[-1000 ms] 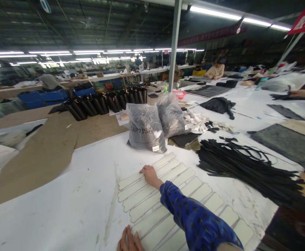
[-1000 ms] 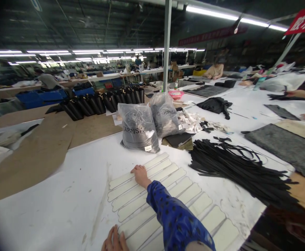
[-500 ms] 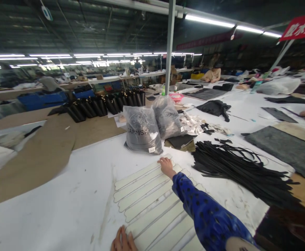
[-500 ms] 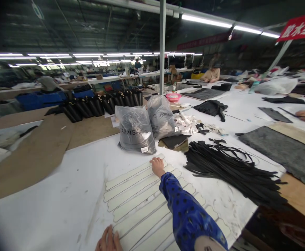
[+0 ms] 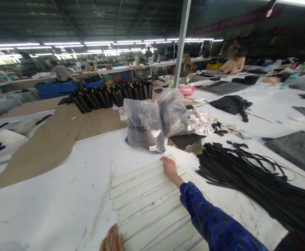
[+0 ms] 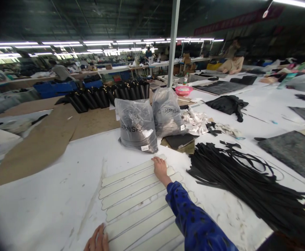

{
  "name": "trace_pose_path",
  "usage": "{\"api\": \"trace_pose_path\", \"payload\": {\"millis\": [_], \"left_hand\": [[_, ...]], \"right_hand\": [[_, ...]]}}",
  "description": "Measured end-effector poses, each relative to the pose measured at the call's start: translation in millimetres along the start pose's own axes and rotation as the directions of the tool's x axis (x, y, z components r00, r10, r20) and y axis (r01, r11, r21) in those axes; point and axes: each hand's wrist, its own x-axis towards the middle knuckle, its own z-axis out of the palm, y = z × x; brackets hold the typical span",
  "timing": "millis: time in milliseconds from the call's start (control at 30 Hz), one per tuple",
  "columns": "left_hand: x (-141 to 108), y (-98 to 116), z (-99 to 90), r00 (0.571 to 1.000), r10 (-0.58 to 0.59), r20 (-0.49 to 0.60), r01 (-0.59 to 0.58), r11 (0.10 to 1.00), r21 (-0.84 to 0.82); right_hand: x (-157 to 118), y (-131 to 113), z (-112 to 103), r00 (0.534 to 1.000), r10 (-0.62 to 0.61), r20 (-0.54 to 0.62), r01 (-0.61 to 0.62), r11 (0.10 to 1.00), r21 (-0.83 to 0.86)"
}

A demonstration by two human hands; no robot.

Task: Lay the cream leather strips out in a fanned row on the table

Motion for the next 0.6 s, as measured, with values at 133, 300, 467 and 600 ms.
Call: {"api": "trace_pose_path", "payload": {"millis": [133, 300, 467, 600], "left_hand": [[-3, -4, -4.8, 0.996, 0.073, 0.048, -0.078, 0.99, 0.116], [-3, 1, -11.6, 0.993, 0.054, 0.105, -0.064, 0.993, 0.102], [-2, 5, -16.0, 0.991, 0.019, 0.13, -0.015, 0.999, -0.033], [-6, 8, -22.6, 0.989, 0.001, 0.146, 0.02, 0.99, -0.141]], "right_hand": [[-26, 24, -32, 0.999, 0.019, -0.027, -0.017, 0.995, 0.096], [-118, 83, -84, 0.966, 0.123, -0.227, -0.069, 0.971, 0.231], [-266, 118, -105, 0.869, 0.4, -0.292, -0.386, 0.916, 0.108], [-355, 117, -91, 0.793, 0.536, -0.29, -0.56, 0.828, -0.003]]}}
